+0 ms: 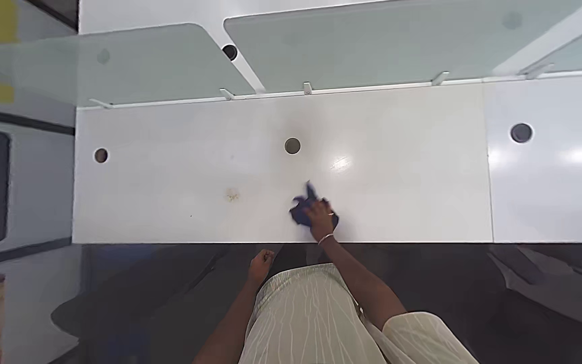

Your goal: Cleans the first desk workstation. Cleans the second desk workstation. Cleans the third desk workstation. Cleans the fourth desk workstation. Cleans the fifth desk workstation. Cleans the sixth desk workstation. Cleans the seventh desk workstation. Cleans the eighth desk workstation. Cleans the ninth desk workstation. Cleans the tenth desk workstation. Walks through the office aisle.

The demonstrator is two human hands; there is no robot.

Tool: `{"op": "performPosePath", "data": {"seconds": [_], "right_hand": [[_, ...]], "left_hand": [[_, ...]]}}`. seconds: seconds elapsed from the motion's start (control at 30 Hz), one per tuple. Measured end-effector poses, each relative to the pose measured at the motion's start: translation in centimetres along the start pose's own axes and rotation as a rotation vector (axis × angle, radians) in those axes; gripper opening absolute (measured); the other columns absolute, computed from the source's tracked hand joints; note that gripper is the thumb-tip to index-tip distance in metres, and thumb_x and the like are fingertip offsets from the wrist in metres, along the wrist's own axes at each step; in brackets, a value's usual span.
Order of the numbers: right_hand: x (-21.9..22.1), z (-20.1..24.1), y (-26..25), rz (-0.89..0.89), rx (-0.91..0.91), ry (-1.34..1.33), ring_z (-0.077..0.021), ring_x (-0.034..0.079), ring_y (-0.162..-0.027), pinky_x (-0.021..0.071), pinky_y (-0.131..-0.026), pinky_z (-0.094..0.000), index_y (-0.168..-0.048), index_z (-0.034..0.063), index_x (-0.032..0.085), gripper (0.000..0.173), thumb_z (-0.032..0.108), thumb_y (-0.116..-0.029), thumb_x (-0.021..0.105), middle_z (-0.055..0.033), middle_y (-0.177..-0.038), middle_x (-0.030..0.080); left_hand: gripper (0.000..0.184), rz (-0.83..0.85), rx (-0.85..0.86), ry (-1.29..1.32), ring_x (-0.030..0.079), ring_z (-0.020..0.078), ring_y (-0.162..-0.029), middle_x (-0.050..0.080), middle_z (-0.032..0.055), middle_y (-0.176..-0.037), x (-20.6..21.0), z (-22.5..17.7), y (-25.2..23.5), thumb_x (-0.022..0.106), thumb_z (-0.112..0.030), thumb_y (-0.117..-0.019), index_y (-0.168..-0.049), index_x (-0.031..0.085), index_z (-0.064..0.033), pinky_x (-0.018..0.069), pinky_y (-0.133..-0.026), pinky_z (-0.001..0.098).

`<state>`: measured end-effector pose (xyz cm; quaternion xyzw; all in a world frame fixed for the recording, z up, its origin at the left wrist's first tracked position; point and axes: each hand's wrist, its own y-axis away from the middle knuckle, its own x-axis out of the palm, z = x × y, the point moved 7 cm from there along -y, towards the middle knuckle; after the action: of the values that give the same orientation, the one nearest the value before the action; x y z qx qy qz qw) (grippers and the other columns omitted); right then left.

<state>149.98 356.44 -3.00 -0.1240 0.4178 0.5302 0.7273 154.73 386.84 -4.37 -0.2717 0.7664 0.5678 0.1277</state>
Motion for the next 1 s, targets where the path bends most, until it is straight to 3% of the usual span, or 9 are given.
{"op": "performPosePath", "data": {"seconds": [0.1, 0.23, 0.33, 0.37, 0.43, 0.5, 0.57, 0.83, 1.0], "right_hand": [[1.9, 0.9, 4.4, -0.035, -0.046, 0.034, -0.0343, 0.040, -0.149, 0.0202, -0.122, -0.0682, -0.130, 0.0295, 0.070, 0.054, -0.005, -0.0900, 0.058, -0.0044, -0.149, 0.058], [-2.5, -7.1, 10.8, -0.386, 0.524, 0.130, -0.0413, 0.044, -0.144, 0.0254, -0.119, -0.0702, -0.137, 0.0250, 0.066, 0.057, -0.005, -0.0892, 0.058, -0.0145, -0.151, 0.054], [-4.5, -10.1, 15.0, -0.401, 0.959, 0.079, -0.0432, 0.049, -0.137, 0.0489, -0.101, -0.0596, -0.147, 0.0322, 0.055, 0.061, 0.002, -0.0941, 0.056, -0.0130, -0.157, 0.047], [-4.8, -10.0, 16.0, -0.380, 1.029, 0.008, -0.0439, 0.050, -0.135, 0.0511, -0.099, -0.0588, -0.149, 0.0327, 0.053, 0.061, 0.004, -0.0947, 0.057, -0.0141, -0.156, 0.046], [-4.3, -9.1, 18.2, -0.362, 1.053, -0.190, -0.0427, 0.051, -0.135, 0.0481, -0.106, -0.0567, -0.151, 0.0263, 0.051, 0.060, 0.008, -0.0949, 0.061, -0.0183, -0.154, 0.048], [-2.2, -7.5, 21.0, -0.428, 0.975, -0.520, -0.0363, 0.049, -0.140, 0.0401, -0.117, -0.0496, -0.152, 0.0112, 0.048, 0.059, 0.018, -0.0977, 0.067, -0.0221, -0.151, 0.051], [1.0, -5.3, 24.4, -0.486, 0.890, -0.865, -0.0304, 0.051, -0.140, 0.0392, -0.119, -0.0443, -0.152, 0.0023, 0.044, 0.061, 0.018, -0.0982, 0.069, -0.0227, -0.149, 0.053], [9.7, 0.8, 41.6, -0.734, 1.098, -1.249, -0.0293, 0.058, -0.130, 0.0456, -0.113, -0.0444, -0.148, -0.0002, 0.046, 0.055, 0.020, -0.1007, 0.066, -0.0233, -0.141, 0.058], [8.9, 3.3, 53.0, -1.284, 1.167, -1.382, -0.0249, 0.060, -0.127, 0.0476, -0.110, -0.0404, -0.146, -0.0010, 0.047, 0.052, 0.020, -0.1020, 0.064, -0.0216, -0.139, 0.060]], "left_hand": [[0.025, 0.087, 0.084, -0.094, 0.069, 0.0271, -0.091, 0.070, 0.0163, -0.102, -1.0, -0.3, -1.8, 0.051, -0.016, -0.1053, -0.120, 0.066, -0.0026, 0.0560, -0.087, 0.0486], [0.026, 0.177, 0.251, -0.169, 0.068, 0.0261, -0.094, 0.070, 0.0164, -0.103, -1.9, -0.9, -2.4, 0.052, -0.019, -0.1066, -0.121, 0.066, -0.0016, 0.0544, -0.090, 0.0463], [0.025, 0.243, 0.302, -0.179, 0.069, 0.0245, -0.092, 0.070, 0.0159, -0.102, -3.1, 0.6, -2.4, 0.051, -0.017, -0.1065, -0.120, 0.065, -0.0009, 0.0555, -0.089, 0.0442], [0.025, 0.258, 0.298, -0.165, 0.069, 0.0247, -0.092, 0.070, 0.0167, -0.104, -3.6, 1.2, -2.5, 0.051, -0.016, -0.1069, -0.121, 0.064, 0.0000, 0.0556, -0.089, 0.0441], [0.026, 0.281, 0.289, -0.164, 0.070, 0.0258, -0.093, 0.070, 0.0182, -0.107, -4.3, 2.3, -2.3, 0.050, -0.015, -0.1077, -0.122, 0.064, 0.0015, 0.0562, -0.089, 0.0445], [0.027, 0.318, 0.306, -0.195, 0.069, 0.0264, -0.091, 0.070, 0.0188, -0.106, -4.3, 2.6, -2.3, 0.050, -0.016, -0.1078, -0.122, 0.064, 0.0020, 0.0561, -0.085, 0.0447], [0.028, 0.375, 0.309, -0.247, 0.070, 0.0271, -0.091, 0.070, 0.0191, -0.107, -3.6, 3.0, -2.8, 0.050, -0.017, -0.1080, -0.123, 0.063, 0.0023, 0.0571, -0.085, 0.0451], [0.032, 0.527, 0.373, -0.548, 0.070, 0.0302, -0.096, 0.070, 0.0210, -0.111, 3.1, -0.6, -3.7, 0.053, -0.022, -0.1080, -0.126, 0.062, 0.0019, 0.0563, -0.088, 0.0481], [0.036, 0.685, 0.505, -0.882, 0.068, 0.0339, -0.106, 0.069, 0.0231, -0.118, 9.4, -3.8, -2.7, 0.051, -0.025, -0.1087, -0.128, 0.061, 0.0030, 0.0542, -0.095, 0.0515]]}}
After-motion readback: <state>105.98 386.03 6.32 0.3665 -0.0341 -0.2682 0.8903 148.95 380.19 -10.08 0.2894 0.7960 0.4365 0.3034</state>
